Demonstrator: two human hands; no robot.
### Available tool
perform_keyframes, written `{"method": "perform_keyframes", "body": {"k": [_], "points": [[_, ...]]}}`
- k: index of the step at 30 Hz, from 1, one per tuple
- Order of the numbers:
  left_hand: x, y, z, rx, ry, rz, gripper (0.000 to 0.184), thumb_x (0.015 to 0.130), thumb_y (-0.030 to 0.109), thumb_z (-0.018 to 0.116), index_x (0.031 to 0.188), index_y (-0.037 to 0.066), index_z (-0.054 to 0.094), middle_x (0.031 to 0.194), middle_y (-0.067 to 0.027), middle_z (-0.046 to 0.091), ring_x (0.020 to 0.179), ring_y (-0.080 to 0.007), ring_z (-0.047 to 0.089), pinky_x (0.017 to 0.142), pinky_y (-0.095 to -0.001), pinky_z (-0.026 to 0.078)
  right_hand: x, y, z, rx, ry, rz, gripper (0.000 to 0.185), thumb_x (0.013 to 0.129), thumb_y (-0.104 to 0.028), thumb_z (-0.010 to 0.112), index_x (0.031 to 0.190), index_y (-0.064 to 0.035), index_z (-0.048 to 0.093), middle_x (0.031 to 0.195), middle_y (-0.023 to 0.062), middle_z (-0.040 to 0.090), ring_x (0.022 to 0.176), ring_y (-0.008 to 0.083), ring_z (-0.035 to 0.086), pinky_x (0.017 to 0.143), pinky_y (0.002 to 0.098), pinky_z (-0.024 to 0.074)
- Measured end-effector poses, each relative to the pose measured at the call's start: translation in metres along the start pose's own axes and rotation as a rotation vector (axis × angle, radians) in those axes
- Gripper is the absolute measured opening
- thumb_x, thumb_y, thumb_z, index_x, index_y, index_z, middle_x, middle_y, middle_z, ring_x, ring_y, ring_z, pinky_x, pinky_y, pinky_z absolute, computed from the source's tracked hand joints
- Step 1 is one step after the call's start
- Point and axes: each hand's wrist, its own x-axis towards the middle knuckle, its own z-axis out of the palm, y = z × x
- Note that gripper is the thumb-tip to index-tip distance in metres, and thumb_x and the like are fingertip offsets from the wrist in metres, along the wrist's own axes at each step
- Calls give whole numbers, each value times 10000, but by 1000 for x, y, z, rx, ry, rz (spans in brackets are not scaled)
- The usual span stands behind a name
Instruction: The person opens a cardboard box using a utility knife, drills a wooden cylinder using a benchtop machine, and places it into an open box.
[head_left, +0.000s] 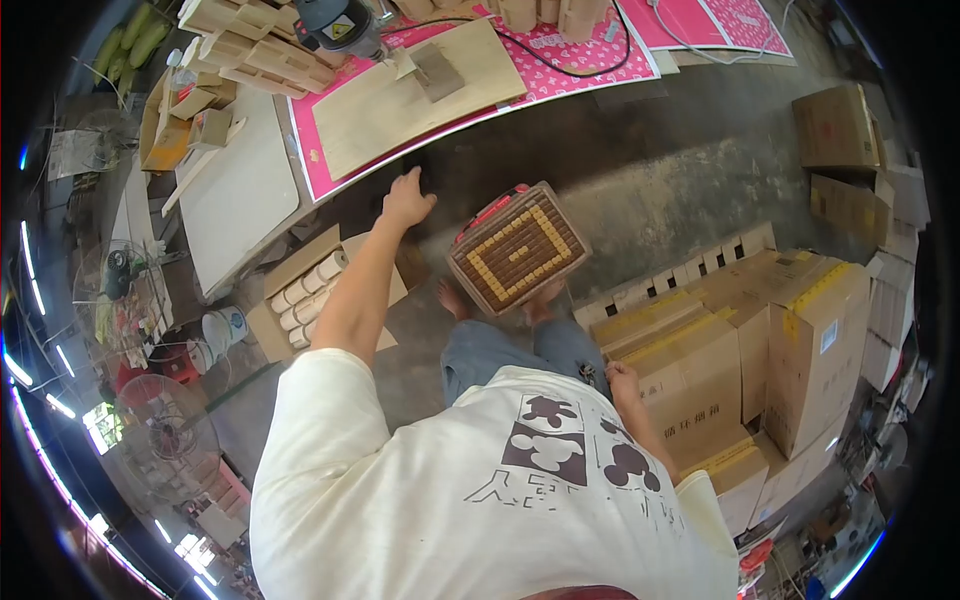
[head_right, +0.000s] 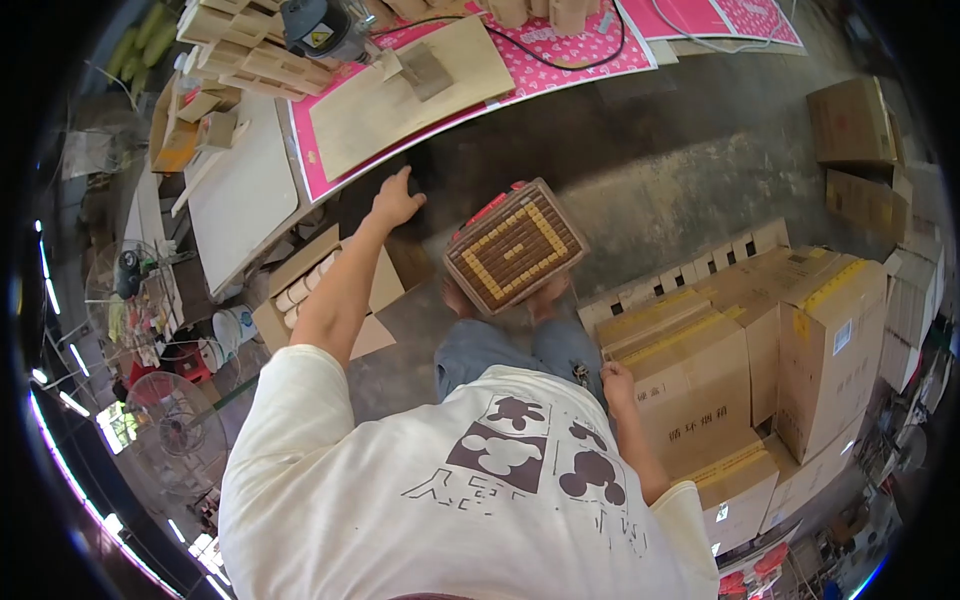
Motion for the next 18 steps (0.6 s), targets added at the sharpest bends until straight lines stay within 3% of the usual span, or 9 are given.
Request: {"method": "perform_keyframes", "body": {"k": [1, 5, 8, 10, 13, 16, 18], "points": [[-8, 1, 19, 138, 154, 131, 773, 860, 312, 783, 1511, 34, 471, 1557, -212, 483, 1463, -371, 435, 1196, -484, 399, 0, 2, -3, 5, -17, 14, 157, 923, -71, 641, 1013, 20, 731, 844, 29, 672, 785, 138, 590, 730, 278, 463], [-1, 47, 26, 145, 434, 387, 638, 874, 251, 763, 1432, 30, 543, 1491, -191, 546, 1414, -363, 490, 1129, -470, 458, 3, 6, -15, 59, -63, 44, 134, 923, -54, 613, 967, 4, 725, 788, 14, 629, 735, 118, 549, 688, 271, 432], [38, 93, -6, 174, 574, 503, 610, 864, 289, 765, 1381, 30, 569, 1425, -156, 579, 1354, -345, 531, 1075, -483, 479, -7, -4, -14, 114, -5, 92, 130, 924, -47, 602, 930, -6, 725, 770, 9, 617, 722, 110, 540, 679, 266, 427], [63, 103, -19, 208, 623, 499, 583, 864, 298, 770, 1345, 24, 585, 1389, -154, 597, 1307, -346, 563, 1047, -482, 500, -17, -3, -14, 153, 24, 132, 132, 926, -48, 600, 911, -4, 723, 775, 9, 624, 728, 110, 548, 677, 270, 432], [83, 90, -27, 141, 551, 184, 554, 873, 308, 763, 1326, 36, 595, 1391, -163, 601, 1256, -359, 595, 1014, -483, 526, -19, 13, -15, 29, 52, 114, 138, 930, -52, 601, 920, -5, 730, 771, 14, 630, 728, 113, 560, 667, 270, 433], [75, 52, -35, 244, 447, 151, 578, 889, 328, 750, 1358, 34, 582, 1382, -182, 611, 1251, -383, 603, 1007, -499, 533, -20, 21, -14, -7, 19, 129, 134, 931, -60, 605, 915, -15, 730, 747, 19, 619, 713, 122, 563, 659, 278, 438], [77, 31, -41, 107, 409, 147, 592, 902, 335, 731, 1380, 23, 574, 1383, -199, 620, 1258, -395, 605, 1035, -498, 516, 14, 60, -13, -121, 20, 13, 138, 932, -67, 600, 908, -14, 725, 749, 24, 619, 710, 134, 564, 666, 286, 445]]}}
